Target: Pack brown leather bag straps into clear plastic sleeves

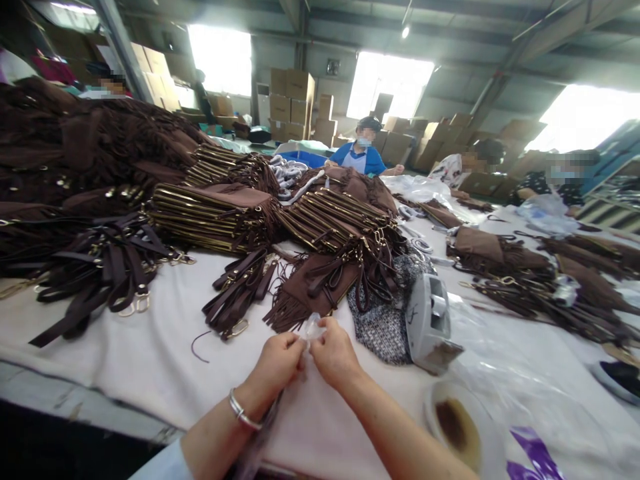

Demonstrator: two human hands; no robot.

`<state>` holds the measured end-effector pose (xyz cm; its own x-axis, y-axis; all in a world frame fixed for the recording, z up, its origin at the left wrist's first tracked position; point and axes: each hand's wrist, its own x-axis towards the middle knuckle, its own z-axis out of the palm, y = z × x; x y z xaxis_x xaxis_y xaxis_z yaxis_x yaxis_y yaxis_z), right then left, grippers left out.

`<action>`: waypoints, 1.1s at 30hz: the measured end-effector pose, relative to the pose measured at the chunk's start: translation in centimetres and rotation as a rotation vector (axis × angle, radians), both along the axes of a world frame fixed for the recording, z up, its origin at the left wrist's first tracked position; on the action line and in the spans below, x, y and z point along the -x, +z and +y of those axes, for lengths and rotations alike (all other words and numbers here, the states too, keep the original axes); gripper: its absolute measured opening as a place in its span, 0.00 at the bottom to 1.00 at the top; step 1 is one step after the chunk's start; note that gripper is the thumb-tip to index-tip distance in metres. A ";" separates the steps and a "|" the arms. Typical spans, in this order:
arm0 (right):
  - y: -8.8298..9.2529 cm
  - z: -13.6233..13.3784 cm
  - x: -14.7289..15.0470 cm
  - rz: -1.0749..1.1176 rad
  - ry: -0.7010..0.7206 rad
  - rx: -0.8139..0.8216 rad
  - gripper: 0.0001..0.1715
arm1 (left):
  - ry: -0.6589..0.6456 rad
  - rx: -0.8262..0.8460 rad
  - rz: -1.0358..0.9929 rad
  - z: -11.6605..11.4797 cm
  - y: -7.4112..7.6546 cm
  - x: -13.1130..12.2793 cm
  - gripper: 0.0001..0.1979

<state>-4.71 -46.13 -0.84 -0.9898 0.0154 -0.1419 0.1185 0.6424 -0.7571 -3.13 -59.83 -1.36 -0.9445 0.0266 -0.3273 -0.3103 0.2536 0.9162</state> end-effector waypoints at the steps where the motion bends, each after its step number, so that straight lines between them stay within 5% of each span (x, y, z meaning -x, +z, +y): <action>1: -0.1 0.0 -0.1 0.019 -0.016 -0.003 0.21 | 0.009 -0.052 -0.049 0.1 0.1 0.0 0.11; 4: -0.3 -0.2 -0.2 0.028 -0.052 0.019 0.21 | 0.029 -0.208 -0.124 0.0 0.3 -0.1 0.09; 10: 0.6 -1.2 -0.1 -0.250 -0.191 0.336 0.22 | 0.116 -0.711 -0.451 -0.8 0.7 -0.1 0.05; 17: 0.3 -1.3 0.6 -0.414 -0.087 0.442 0.17 | 0.090 -0.817 -0.681 -0.5 2.1 -0.2 0.13; 24: -0.4 -0.4 0.3 -0.330 -0.136 0.339 0.09 | 0.144 -0.519 -0.331 0.8 1.8 -1.5 0.15; 29: 0.4 0.7 -1.7 -0.444 -0.019 0.621 0.21 | -0.022 -0.160 0.013 1.8 1.0 -3.0 0.13; 33: 0.8 1.7 -2.0 -0.454 -0.157 0.813 0.21 | -0.157 -0.073 0.230 1.6 1.2 -3.6 0.15</action>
<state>-2.75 -44.40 -0.01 -0.8321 -0.1296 -0.5392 0.5525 -0.1102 -0.8262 0.51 -58.27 -0.16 -0.9762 0.1941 -0.0969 -0.0545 0.2127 0.9756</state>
